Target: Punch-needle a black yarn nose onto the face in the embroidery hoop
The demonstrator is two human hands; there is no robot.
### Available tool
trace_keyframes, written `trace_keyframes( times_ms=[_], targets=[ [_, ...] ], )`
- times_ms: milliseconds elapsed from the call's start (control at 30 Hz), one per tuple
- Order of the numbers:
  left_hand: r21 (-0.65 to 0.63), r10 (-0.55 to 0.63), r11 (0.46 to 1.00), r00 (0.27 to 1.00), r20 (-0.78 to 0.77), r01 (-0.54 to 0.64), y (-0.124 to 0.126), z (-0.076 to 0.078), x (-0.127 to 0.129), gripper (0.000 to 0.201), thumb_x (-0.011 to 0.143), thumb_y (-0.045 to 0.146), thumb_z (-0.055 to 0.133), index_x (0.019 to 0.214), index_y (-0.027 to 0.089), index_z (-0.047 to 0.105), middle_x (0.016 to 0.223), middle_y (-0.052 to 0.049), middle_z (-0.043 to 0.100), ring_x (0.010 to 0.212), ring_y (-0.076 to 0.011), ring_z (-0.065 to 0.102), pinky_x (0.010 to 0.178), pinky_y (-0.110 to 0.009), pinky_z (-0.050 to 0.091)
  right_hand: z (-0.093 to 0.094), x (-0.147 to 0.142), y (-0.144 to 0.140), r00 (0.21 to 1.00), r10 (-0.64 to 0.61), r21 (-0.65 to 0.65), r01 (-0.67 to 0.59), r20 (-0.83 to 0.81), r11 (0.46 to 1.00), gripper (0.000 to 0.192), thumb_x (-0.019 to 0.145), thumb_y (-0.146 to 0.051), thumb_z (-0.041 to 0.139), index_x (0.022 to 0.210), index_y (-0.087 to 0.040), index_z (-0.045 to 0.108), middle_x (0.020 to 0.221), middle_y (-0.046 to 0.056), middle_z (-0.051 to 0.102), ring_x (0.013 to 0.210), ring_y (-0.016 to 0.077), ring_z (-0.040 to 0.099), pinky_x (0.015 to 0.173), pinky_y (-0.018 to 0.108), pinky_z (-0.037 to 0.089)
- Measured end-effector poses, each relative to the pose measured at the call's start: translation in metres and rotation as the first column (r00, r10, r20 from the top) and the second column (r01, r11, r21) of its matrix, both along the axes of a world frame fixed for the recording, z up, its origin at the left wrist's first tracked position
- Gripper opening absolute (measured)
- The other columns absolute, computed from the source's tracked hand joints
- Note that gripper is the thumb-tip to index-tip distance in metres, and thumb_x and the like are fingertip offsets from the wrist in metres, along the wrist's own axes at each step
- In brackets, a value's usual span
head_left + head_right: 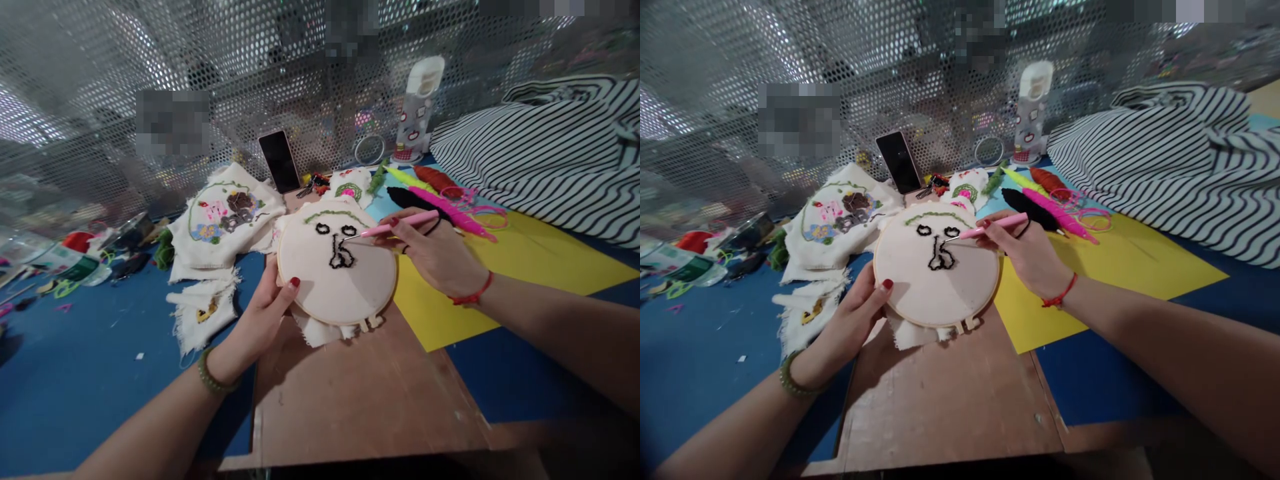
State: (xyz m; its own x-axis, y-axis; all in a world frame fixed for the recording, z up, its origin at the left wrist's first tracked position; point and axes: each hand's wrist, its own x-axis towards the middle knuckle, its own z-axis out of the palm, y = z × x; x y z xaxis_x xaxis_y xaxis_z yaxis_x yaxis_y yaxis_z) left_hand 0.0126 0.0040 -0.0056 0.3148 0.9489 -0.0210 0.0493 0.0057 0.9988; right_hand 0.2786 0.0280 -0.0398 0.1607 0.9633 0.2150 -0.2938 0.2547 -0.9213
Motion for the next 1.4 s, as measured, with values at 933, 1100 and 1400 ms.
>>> trace_keyframes(
  times_ms=[933, 1100, 1400],
  targets=[
    [0.025, -0.029, 0.999, 1.000, -0.011, 0.029, 0.000, -0.002, -0.002, 0.053, 0.091, 0.048, 0.068, 0.136, 0.024, 0.053, 0.146, -0.010, 0.056, 0.133, -0.0310, 0.052, 0.104, -0.038, 0.053, -0.003, 0.001, 0.002, 1.000, 0.015, 0.032, -0.014, -0.003, 0.999, 0.030, 0.075, -0.053, 0.085, 0.085, -0.027, 0.072, 0.092, 0.001, 0.074, 0.097, 0.0224, 0.075, 0.086, 0.041, 0.063],
    [0.060, -0.053, 0.997, 0.999, 0.004, 0.052, -0.002, 0.002, 0.001, 0.050, 0.092, 0.045, 0.067, 0.135, 0.023, 0.054, 0.152, -0.010, 0.052, 0.142, -0.0317, 0.045, 0.111, -0.037, 0.049, -0.003, -0.001, -0.001, 0.992, -0.002, 0.052, -0.005, 0.126, 0.999, 0.028, 0.078, -0.052, 0.082, 0.088, -0.027, 0.074, 0.091, 0.001, 0.075, 0.085, 0.0198, 0.075, 0.086, 0.041, 0.064],
    [0.058, -0.070, 0.996, 0.997, -0.016, 0.071, -0.010, 0.005, 0.003, 0.050, 0.095, 0.044, 0.064, 0.138, 0.023, 0.049, 0.151, -0.011, 0.053, 0.141, -0.0300, 0.048, 0.112, -0.037, 0.049, 0.001, -0.004, -0.003, 0.991, 0.040, 0.017, -0.043, 0.127, 0.999, 0.030, 0.078, -0.054, 0.081, 0.089, -0.027, 0.074, 0.096, 0.005, 0.078, 0.093, 0.0240, 0.077, 0.093, 0.045, 0.063]
  ],
)
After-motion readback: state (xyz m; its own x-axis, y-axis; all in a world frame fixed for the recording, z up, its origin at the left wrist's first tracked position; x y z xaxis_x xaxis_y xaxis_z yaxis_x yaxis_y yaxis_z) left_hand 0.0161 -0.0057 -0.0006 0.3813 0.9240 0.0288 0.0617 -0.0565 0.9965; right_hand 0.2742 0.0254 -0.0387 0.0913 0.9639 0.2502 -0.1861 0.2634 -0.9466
